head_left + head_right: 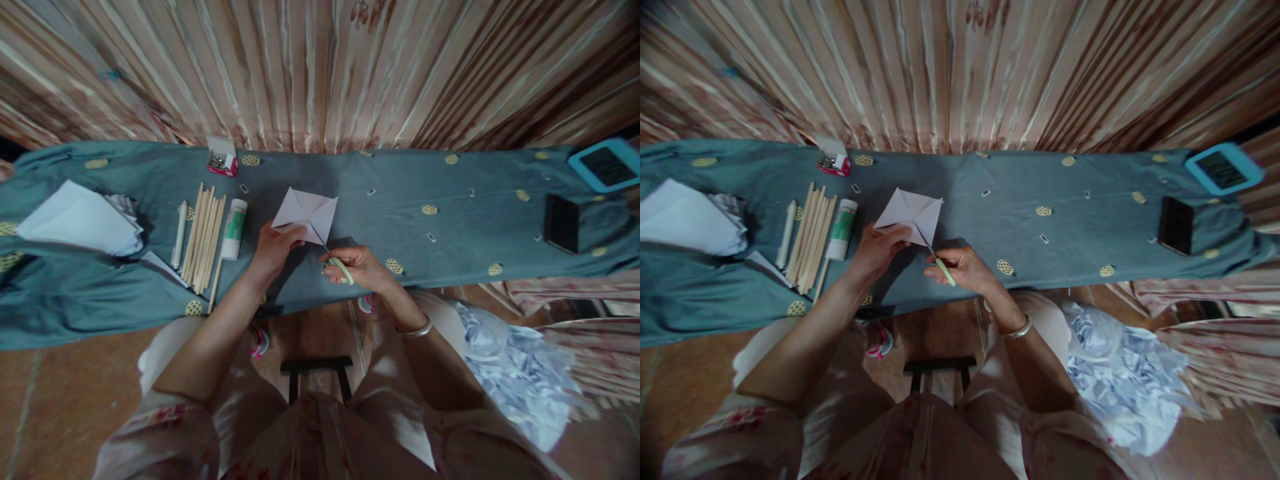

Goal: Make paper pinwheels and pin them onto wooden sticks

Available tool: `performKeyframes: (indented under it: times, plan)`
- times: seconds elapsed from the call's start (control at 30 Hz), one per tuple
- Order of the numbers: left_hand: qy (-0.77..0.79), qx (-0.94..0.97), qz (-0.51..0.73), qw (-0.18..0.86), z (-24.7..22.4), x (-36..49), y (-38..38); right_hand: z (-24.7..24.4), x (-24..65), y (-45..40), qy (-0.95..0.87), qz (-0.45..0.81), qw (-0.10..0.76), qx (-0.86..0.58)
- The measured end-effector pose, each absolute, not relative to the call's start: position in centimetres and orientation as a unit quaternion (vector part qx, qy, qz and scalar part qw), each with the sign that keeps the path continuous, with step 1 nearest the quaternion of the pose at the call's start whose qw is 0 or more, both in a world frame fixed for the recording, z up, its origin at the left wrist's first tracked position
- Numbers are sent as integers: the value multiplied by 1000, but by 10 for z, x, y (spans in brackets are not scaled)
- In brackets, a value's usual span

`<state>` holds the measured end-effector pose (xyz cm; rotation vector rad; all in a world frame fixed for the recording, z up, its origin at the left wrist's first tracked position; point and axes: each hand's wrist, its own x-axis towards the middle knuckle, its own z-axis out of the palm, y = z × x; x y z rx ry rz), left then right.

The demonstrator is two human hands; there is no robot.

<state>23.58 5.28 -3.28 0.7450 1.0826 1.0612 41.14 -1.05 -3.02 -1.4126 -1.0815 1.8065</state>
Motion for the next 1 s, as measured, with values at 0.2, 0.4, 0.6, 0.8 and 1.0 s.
performKeyframes:
  times: [0.2,0.4,0.6,0.8,1.0]
  plan:
    - [479,334,479,655,-32,232,57,-26,423,-16,-426,685,254,-534]
    - [499,330,483,640,-33,230,63,-30,458,-26,-478,629,229,-569]
    - [492,391,440,641,-41,237,53,-30,496,-30,-537,284,226,-761]
    - [469,552,344,598,-46,238,47,-22,503,-28,-525,84,110,-840]
    - [484,700,316,420,-52,225,54,-23,504,-30,-520,55,71,-849]
